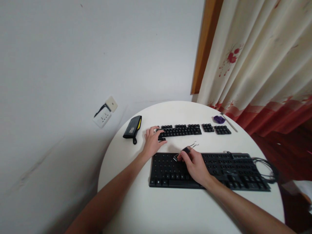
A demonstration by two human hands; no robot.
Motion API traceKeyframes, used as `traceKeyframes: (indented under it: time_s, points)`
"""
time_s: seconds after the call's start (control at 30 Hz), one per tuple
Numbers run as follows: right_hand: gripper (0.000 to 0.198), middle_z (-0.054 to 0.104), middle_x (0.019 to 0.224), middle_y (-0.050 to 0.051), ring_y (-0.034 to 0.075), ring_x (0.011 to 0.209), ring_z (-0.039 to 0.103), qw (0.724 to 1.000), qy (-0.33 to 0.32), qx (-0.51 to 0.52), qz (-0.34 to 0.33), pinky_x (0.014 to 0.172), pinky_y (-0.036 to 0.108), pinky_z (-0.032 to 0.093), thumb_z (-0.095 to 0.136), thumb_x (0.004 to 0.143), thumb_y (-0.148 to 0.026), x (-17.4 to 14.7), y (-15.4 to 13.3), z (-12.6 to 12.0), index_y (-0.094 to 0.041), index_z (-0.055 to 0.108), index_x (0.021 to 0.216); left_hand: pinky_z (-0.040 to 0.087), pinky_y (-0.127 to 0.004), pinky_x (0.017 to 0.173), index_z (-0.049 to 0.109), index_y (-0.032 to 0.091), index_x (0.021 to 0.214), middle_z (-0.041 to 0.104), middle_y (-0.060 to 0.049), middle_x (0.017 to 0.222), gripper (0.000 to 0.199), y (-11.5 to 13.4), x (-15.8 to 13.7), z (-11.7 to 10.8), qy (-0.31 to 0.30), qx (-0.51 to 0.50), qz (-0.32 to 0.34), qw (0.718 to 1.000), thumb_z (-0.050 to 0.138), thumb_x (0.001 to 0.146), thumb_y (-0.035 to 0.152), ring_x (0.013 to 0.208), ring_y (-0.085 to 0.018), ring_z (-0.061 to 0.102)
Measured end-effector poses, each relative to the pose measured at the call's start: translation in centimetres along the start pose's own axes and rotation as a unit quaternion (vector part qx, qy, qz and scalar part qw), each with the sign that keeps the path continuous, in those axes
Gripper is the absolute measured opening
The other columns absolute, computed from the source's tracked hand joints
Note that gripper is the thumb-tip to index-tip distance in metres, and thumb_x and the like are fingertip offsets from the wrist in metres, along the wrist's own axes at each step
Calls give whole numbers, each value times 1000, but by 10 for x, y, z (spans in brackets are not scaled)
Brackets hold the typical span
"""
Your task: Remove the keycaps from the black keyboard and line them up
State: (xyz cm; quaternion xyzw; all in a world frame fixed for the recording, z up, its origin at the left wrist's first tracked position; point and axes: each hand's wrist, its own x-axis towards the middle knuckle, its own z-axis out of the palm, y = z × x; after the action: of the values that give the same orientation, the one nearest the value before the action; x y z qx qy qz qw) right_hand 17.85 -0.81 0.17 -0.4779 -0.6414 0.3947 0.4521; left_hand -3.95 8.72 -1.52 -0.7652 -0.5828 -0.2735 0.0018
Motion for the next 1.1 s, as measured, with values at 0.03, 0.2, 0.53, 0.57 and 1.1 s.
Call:
traceKeyframes:
  time_s: [0.03, 0.2, 0.53, 0.57, 1.1]
  points:
    - [28, 69, 77, 3, 18, 74, 64, 1000, 0, -1, 0, 70, 28, 47, 48, 98, -34, 0, 0, 0, -18, 64, 81, 36, -46, 100, 62, 30, 117, 45, -6, 132, 55, 0, 0, 0, 3, 1, -1, 1000, 85, 67, 33, 118, -31, 41]
    - [27, 69, 77, 3, 18, 74, 64, 1000, -1, -1, 1, 70, 28, 47, 49, 97, -33, 0, -1, 0, -18, 64, 80, 37, -47, 99, 62, 29, 117, 46, -7, 132, 57, -2, 1, 1, 7, 8, -13, 1000, 85, 66, 33, 119, -32, 41]
    - [27, 62, 69, 1, 17, 66, 59, 1000, -8, -15, -7, 63, 27, 44, 50, 96, -34, 0, -4, -2, -19, 58, 76, 38, -46, 97, 63, 30, 115, 49, -6, 129, 54, 0, 2, -1, 17, 5, -12, 1000, 85, 65, 34, 116, -31, 43]
    - [27, 61, 68, 1, 17, 65, 59, 1000, -12, -16, -6, 62, 27, 44, 51, 96, -35, 0, -4, -2, -19, 58, 76, 39, -45, 96, 64, 29, 114, 50, -6, 128, 52, 0, 3, -4, 23, -1, -10, 1000, 84, 66, 34, 115, -31, 44]
    - [25, 63, 72, 3, 18, 66, 57, 976, -120, -155, -99, 63, 28, 41, 50, 96, -29, -11, -10, 4, -20, 55, 74, 43, -22, 68, 71, 17, 85, 64, -2, 79, 15, 25, -8, -61, -355, -263, 211, 872, 61, 89, 27, 73, -12, 57]
